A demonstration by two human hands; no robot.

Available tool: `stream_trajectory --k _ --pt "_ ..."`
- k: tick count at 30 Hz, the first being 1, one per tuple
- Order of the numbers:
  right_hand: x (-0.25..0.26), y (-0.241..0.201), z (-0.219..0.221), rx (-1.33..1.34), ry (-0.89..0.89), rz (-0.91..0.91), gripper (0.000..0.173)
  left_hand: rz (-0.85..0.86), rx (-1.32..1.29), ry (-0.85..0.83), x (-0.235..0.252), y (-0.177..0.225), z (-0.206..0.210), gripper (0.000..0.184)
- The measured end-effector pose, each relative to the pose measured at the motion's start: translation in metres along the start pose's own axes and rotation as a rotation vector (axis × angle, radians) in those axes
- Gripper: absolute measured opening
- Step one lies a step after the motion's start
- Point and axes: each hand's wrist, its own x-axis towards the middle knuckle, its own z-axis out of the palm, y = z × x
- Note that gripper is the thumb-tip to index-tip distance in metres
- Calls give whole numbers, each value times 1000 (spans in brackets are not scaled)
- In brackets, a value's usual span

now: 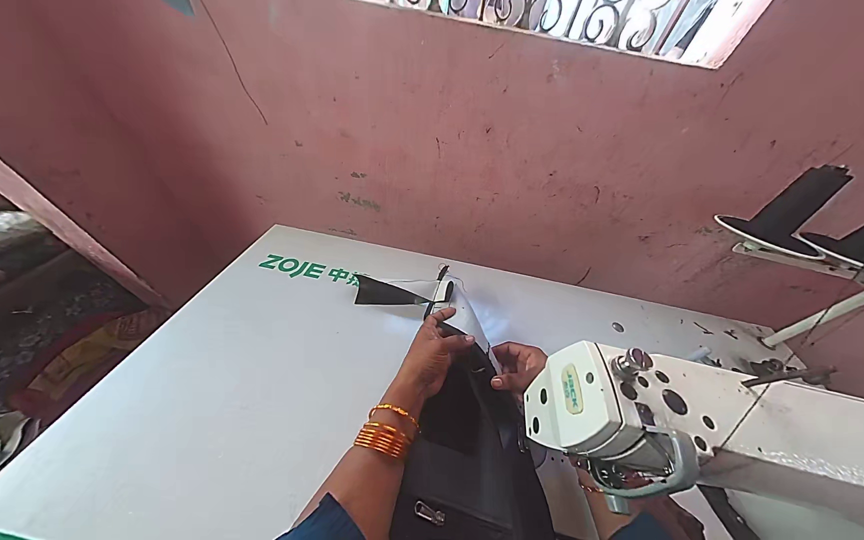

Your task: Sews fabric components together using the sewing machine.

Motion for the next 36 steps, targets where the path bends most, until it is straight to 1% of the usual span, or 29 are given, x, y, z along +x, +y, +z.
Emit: stream_trajectory --k 1,3,5,7,8,10,13,15,16,17,18,19,20,22,24,25,28,32,34,36 --pt "5 14 -7 46 -41 -40 46 17 52 37 0 -2 0 70" --pt "7 15 -9 71 -75 -64 48 46 120 89 4 -3 0 70" --pt "5 10 -11 85 -127 -60 52 52 150 102 6 -2 -1 70" --pt "9 18 -20 137 -238 -110 58 36 157 100 7 -2 -2 71" --pt "9 22 -22 130 -265 -127 64 28 153 99 7 -2 -2 71" --pt "7 22 -23 105 -290 -157 77 15 130 90 8 0 -3 72" --pt "2 21 -21 140 -314 -197 87 2 95 78 7 2 -2 72" --pt "2 24 -21 120 -306 -243 90 -1 88 71 6 3 -2 72" --pt "1 22 -20 84 -292 -244 86 8 85 70 6 2 -2 72" --pt "-1 16 -18 30 -258 -203 78 33 84 68 7 1 -2 74" --pt "-4 3 -11 -39 -188 -126 64 82 93 63 8 -1 -3 79" --pt "-8 -10 -3 -111 -124 -52 50 155 104 59 10 -5 -5 87" --pt "-8 -17 1 -149 -87 -6 43 227 114 60 13 -7 -7 99" --pt "-5 -14 -1 -141 -83 -1 41 308 84 81 18 -9 -10 120" --pt "-2 -10 -5 -126 -101 -7 44 300 43 106 19 -9 -10 134" --pt "-1 -7 -7 -120 -106 -9 46 284 37 115 19 -9 -10 138" --pt "1 -3 -9 -83 -103 -15 46 233 38 115 18 -8 -10 141" --pt "-1 -6 -5 -74 -81 1 45 222 16 123 18 -7 -10 143" --pt "-2 -10 -3 -84 -77 15 45 211 0 155 17 -4 -7 135" --pt "-4 -14 -1 -105 -82 15 46 194 -25 216 16 -1 -5 115"
